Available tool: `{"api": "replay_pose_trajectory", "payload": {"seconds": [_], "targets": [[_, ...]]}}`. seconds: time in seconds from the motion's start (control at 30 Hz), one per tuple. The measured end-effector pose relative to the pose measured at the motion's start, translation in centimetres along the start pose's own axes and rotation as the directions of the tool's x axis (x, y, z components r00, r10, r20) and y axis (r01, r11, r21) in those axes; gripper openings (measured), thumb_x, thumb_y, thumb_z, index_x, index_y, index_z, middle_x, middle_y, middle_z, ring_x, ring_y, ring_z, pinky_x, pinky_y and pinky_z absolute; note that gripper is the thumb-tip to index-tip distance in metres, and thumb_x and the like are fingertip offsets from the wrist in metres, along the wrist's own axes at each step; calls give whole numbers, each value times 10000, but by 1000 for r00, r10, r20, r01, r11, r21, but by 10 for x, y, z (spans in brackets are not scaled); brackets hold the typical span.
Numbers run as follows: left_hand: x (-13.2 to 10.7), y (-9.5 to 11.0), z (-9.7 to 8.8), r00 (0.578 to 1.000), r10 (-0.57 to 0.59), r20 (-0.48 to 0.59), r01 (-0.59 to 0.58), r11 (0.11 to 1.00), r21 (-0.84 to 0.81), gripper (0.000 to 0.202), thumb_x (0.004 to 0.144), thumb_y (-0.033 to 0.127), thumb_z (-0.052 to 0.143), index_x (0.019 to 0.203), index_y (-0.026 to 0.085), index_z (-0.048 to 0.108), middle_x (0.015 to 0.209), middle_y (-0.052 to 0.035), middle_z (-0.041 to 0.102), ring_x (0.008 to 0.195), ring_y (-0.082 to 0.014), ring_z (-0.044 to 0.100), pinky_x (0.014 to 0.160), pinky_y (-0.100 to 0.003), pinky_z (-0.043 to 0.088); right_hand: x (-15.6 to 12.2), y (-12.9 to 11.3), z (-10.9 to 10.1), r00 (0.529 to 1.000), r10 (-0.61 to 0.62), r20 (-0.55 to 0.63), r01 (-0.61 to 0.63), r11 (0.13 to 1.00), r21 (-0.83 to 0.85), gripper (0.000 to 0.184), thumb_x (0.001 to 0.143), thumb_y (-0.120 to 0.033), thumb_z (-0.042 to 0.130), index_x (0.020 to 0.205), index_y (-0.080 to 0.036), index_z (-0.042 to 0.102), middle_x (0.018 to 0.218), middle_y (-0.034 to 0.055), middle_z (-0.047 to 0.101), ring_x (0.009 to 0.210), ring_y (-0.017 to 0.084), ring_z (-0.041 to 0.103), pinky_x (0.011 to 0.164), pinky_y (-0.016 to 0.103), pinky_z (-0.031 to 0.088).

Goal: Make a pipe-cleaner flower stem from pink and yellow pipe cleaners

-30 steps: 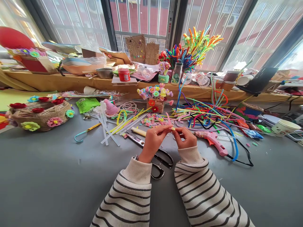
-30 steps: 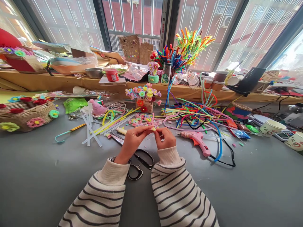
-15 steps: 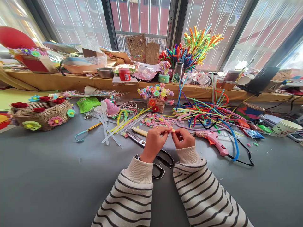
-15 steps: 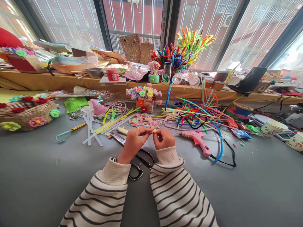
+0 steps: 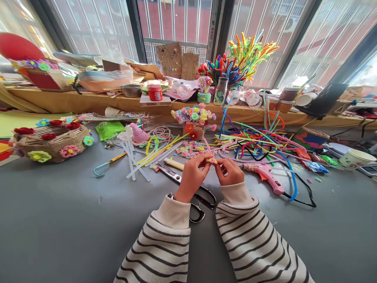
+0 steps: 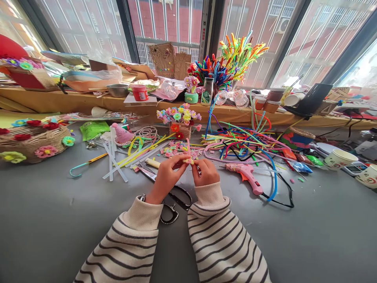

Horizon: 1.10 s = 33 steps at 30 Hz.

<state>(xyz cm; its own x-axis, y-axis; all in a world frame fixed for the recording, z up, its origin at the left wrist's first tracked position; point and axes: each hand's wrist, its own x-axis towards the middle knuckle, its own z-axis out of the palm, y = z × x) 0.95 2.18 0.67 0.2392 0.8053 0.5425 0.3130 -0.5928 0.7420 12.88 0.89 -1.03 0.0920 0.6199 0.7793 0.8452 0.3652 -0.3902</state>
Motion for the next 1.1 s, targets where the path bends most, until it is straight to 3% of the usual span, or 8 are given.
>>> {"api": "replay_pose_trajectory", "payload": {"seconds": [0.2,0.43,0.57,0.87,1.1], "targets": [[0,-1,0,1000,14,4,-14,994,110,220,720,221,418,894,181,547,840,-46,584,750,-130,541,711,-261,435,-2,1,2,1000,4,-12,-4,1000,-12,170,728,-250,433,729,-158,576,599,14,549,450,81,450,463,195,357],[0,0,1,1000,27,-1,-27,999,46,234,718,264,429,895,165,545,857,-56,571,709,-113,544,672,-233,447,-3,2,3,1000,-30,-7,30,999,-32,207,756,-245,402,755,-169,595,666,32,592,527,105,502,499,207,365],[-1,0,0,1000,15,13,-17,993,120,225,723,272,430,890,193,558,826,-33,605,695,-121,546,672,-243,431,-5,4,5,999,-40,11,41,997,-63,219,759,-253,395,718,-174,595,642,32,589,533,114,504,493,211,352],[0,-3,0,997,44,64,-57,977,206,204,735,232,410,856,203,571,832,-28,614,752,-135,541,687,-245,407,-9,5,9,998,26,58,-21,996,-89,238,740,-273,399,645,-176,595,523,12,539,468,103,466,461,209,328],[-1,-1,1,999,-1,54,-7,990,144,218,736,257,396,898,192,527,852,-39,578,754,-130,533,708,-252,419,-6,1,9,997,69,46,-69,998,8,204,721,-263,413,712,-170,594,612,17,573,436,80,461,454,199,359]]}}
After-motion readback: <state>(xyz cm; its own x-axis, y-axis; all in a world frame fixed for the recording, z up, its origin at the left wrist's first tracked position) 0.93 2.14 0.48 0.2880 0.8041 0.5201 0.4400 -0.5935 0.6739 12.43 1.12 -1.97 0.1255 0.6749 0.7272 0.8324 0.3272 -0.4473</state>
